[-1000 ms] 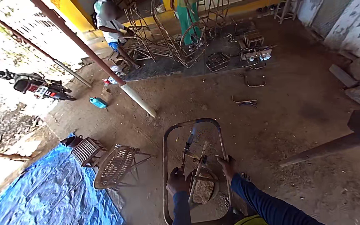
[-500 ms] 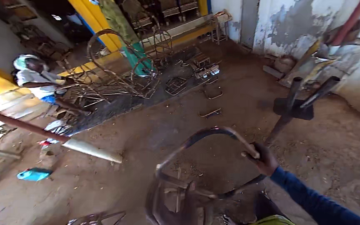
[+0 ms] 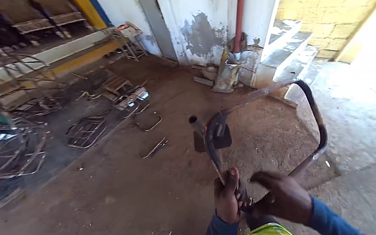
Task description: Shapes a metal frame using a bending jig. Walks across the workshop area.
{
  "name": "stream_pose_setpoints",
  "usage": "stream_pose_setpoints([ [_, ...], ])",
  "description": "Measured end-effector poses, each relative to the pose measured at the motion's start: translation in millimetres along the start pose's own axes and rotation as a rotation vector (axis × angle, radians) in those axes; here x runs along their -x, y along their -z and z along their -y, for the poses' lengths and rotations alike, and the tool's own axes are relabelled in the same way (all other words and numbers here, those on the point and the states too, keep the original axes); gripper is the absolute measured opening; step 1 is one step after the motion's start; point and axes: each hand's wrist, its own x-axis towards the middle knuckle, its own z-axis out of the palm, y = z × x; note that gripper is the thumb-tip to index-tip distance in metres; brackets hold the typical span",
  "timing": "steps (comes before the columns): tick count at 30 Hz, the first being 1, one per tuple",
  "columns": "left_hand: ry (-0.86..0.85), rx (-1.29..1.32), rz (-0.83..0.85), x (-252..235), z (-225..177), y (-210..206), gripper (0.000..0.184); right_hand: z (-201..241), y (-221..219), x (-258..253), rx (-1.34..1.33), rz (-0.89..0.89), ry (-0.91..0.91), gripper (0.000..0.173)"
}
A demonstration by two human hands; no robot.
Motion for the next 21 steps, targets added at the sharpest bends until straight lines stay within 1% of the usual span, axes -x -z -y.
stream_pose_setpoints([
  [1,0.017,0.011,0.007,-16.7,1.5,-7.2,0.047,-6.7,-11.5,-3.9,0.025,0.129,-0.006,0.066],
  [2,0.035,0.022,0.012,-30.8,2.3,-11.8,0.047,-12.5,-16.7,-10.8,0.100,0.198,0.000,0.066],
  [4,0.073,0.066,0.016,-53.8,1.7,-15.8,0.048,-15.1,-5.8,-31.4,0.172,0.349,-0.039,0.066],
  [5,0.093,0.097,0.020,-65.0,0.9,-13.9,0.049,-17.1,-3.7,-39.8,0.210,0.351,-0.028,0.061],
  [7,0.167,0.182,0.035,-87.7,0.7,-0.7,0.051,-20.3,-9.6,-51.9,0.315,0.274,0.010,0.040],
  [9,0.285,0.295,0.038,-103.5,4.7,22.1,0.053,-15.3,-15.7,-62.1,0.343,0.345,-0.056,0.031],
  [11,0.426,0.404,0.065,-108.5,10.8,47.3,0.052,-6.3,-23.9,-69.5,0.317,0.493,-0.174,0.029],
  [14,0.656,0.548,0.150,-112.3,16.8,78.8,0.050,9.0,-39.5,-77.9,0.254,0.657,-0.364,0.032],
  [16,0.778,0.599,0.177,-113.5,14.3,94.7,0.051,21.3,-52.0,-81.5,0.202,0.715,-0.466,0.033],
  [17,0.827,0.598,0.179,-113.2,10.1,100.8,0.052,28.1,-59.5,-81.2,0.184,0.717,-0.495,0.032],
  [21,1.007,0.458,0.109,-115.0,-13.7,118.0,0.054,63.5,-83.4,-86.7,0.083,0.729,-0.621,0.033],
])
